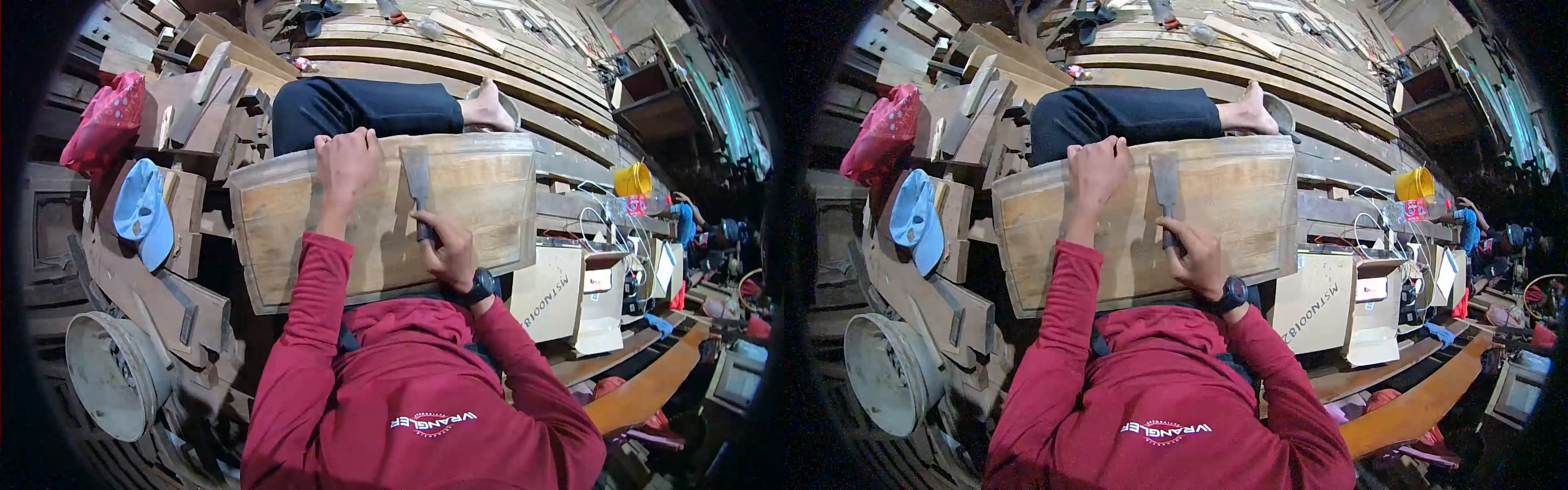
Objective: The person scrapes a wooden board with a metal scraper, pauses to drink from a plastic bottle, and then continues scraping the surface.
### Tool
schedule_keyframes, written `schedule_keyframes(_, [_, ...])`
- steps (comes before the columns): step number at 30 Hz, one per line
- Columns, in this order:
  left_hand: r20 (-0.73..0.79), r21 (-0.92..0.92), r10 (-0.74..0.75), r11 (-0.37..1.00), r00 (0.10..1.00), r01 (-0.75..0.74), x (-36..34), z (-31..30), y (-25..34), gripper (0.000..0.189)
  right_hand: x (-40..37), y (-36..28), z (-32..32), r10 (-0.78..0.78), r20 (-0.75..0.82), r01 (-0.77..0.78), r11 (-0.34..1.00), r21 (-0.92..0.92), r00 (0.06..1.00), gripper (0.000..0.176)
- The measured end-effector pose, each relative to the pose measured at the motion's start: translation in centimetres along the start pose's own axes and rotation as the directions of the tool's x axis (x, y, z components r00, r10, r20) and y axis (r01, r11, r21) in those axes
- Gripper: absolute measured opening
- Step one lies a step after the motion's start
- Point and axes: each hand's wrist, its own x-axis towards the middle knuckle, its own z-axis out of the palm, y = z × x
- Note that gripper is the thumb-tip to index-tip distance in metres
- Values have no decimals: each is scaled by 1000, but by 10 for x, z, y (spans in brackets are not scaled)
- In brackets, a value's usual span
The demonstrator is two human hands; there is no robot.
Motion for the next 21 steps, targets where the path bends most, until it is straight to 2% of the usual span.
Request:
schedule_keyframes(3, [-36, -31, -4, 1000, 999, 3, 1, 1, 0, 41, -9, 13, -2, -27, -62, 26, 1000, -8, 998, 40])
schedule_keyframes(6, [41, -29, -36, 999, 999, 37, 1, -5, 2, 41, -13, 14, 0, -12, -28, 13, 1000, 23, 1000, 42])
schedule_keyframes(11, [-2, -17, -16, 1000, 1000, 16, 4, 1, 1, 41, -15, 16, -2, -52, -81, 53, 999, 0, 995, 45])
schedule_keyframes(12, [4, -13, -16, 1000, 1000, 16, 2, 0, 0, 41, -16, 16, -5, -61, -17, 61, 997, 42, 998, 45])
schedule_keyframes(15, [2, -1, -8, 1000, 1000, 8, 0, -1, 1, 42, -6, 14, 6, -82, -68, 80, 996, -27, 994, 47])
schedule_keyframes(16, [-7, -1, -4, 1000, 1000, 4, 2, 1, 1, 42, -5, 13, 2, -44, -51, 42, 998, -39, 998, 47])
schedule_keyframes(19, [-26, -2, -2, 1000, 1000, 2, 3, 1, 0, 42, -14, 17, -7, -105, -27, 105, 994, 27, 994, 47])
schedule_keyframes(21, [-11, -6, -3, 1000, 1000, 3, 1, -1, 1, 42, -15, 13, -2, -68, -21, 69, 998, 8, 997, 47])
